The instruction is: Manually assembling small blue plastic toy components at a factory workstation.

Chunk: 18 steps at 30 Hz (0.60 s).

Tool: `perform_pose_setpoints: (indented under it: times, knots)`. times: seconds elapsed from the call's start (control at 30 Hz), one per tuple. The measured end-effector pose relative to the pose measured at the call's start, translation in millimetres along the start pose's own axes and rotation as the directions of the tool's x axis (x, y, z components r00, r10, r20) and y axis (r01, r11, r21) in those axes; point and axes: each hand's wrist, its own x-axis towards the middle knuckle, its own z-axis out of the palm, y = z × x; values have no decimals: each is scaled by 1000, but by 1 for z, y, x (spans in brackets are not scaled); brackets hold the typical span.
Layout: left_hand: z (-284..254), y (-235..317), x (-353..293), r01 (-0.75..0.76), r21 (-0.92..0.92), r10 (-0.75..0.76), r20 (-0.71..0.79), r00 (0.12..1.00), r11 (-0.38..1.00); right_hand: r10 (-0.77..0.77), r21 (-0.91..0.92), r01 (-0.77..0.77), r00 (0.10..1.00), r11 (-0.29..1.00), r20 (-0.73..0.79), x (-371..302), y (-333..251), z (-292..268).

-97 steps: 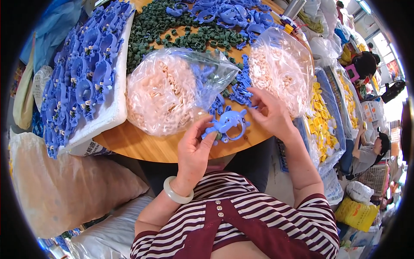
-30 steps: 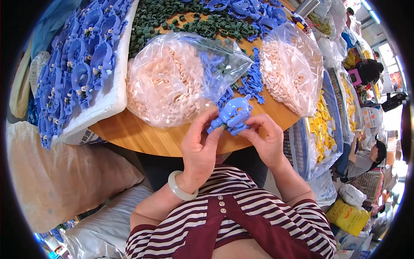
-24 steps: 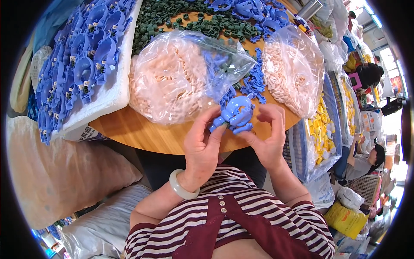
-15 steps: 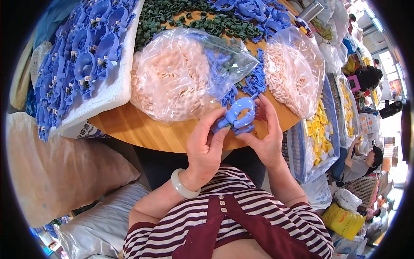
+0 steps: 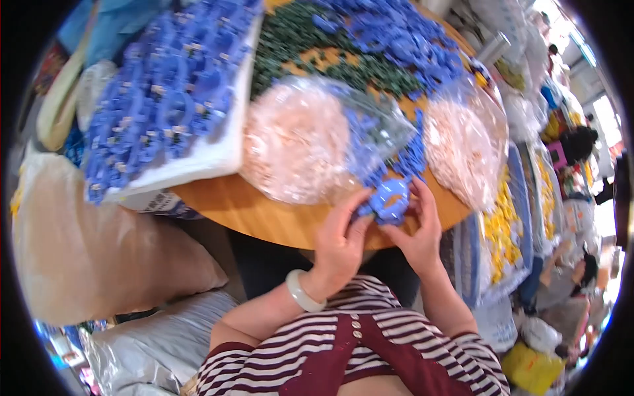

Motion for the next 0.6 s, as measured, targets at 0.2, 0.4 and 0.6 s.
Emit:
perform_pose_setpoints:
  times: [0.2, 0.4, 0.6]
  knots:
    - [1, 6, -7, 136, -198, -135, 16, 991, 971, -48, 101, 49, 999, 994, -16, -8, 1, 1]
    - [1, 6, -13, 136, -239, -134, 26, 991, 961, -82, -25, 81, 997, 996, -15, -14, -18, -3]
    - [-16, 30, -13, 247, -428, -213, 127, 969, 869, -99, 160, 95, 995, 983, 15, -21, -33, -18]
